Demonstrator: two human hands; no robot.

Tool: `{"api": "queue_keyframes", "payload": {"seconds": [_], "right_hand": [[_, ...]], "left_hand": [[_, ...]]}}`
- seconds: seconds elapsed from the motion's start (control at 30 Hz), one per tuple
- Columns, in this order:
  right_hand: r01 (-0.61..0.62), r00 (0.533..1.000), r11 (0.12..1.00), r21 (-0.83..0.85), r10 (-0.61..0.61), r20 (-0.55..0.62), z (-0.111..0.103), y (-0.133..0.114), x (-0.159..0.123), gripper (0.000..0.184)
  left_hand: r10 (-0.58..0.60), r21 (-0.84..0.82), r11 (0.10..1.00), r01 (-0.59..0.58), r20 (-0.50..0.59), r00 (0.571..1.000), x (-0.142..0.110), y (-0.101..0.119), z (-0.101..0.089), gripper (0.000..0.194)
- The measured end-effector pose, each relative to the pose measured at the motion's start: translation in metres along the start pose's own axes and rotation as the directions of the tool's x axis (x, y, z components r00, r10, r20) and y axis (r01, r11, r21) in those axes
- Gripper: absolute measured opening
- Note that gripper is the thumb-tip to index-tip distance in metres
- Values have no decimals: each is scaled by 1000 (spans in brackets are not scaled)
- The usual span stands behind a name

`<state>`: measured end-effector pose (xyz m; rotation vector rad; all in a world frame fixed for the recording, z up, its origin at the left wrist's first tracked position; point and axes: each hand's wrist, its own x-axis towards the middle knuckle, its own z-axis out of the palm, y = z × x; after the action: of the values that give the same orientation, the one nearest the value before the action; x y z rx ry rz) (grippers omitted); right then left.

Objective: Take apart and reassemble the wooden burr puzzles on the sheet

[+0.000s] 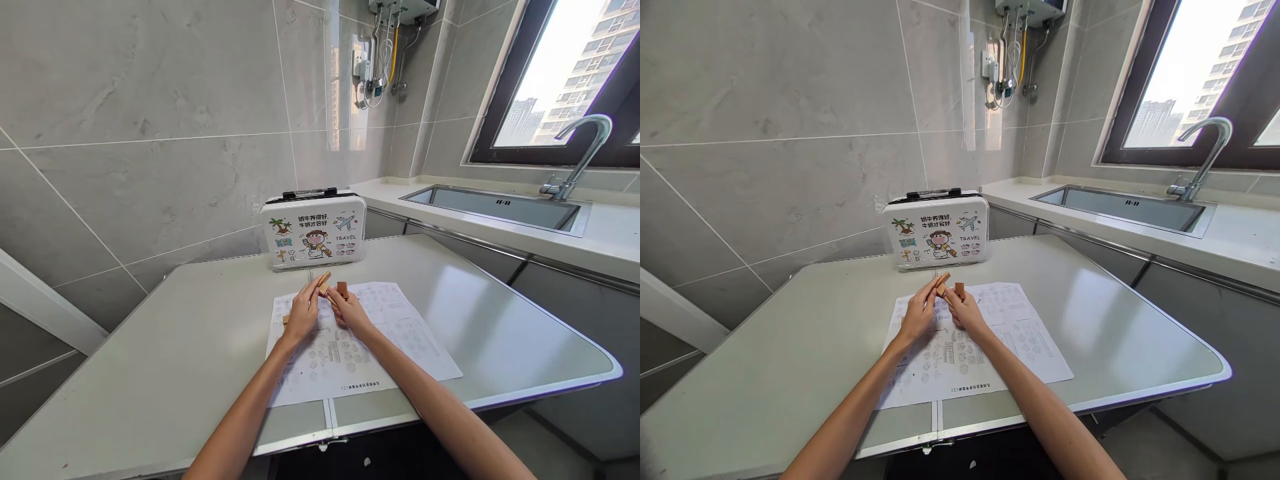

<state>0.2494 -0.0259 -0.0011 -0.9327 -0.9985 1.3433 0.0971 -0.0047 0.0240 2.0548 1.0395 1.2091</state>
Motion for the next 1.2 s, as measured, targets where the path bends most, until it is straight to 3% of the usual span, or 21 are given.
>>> {"api": "queue_keyframes", "payload": {"seconds": [0.2, 0.53, 0.77, 0.93, 1.03, 1.1, 1.2], "right_hand": [[-13, 1000, 1000, 11, 13, 8, 1, -1, 0, 59], [-30, 1000, 1000, 7, 29, 8, 2, -3, -3, 60], [-56, 998, 997, 45, 55, 16, 3, -2, -2, 61], [-117, 993, 961, 252, 108, 47, -2, -6, 1, 58], [-200, 976, 915, 350, 156, 149, -6, -9, 3, 54], [-273, 953, 886, 376, 195, 233, -7, -11, 3, 50], [-343, 921, 863, 371, 232, 312, -8, -12, 1, 45]], "left_hand": [[6, -83, 997, 4, 122, 993, -1, 11, 0, 42], [89, 53, 994, -96, 124, 988, -9, 8, 1, 44], [67, 120, 989, -82, 117, 991, -11, 2, 0, 42], [-31, -9, 999, 31, -4, 1000, -13, 2, 4, 50], [-59, -157, 987, 39, -128, 990, -11, 5, 7, 49], [-59, -223, 974, 31, -123, 991, -8, 8, 8, 45], [-70, -316, 947, 57, -33, 997, -2, 9, 6, 44]]}}
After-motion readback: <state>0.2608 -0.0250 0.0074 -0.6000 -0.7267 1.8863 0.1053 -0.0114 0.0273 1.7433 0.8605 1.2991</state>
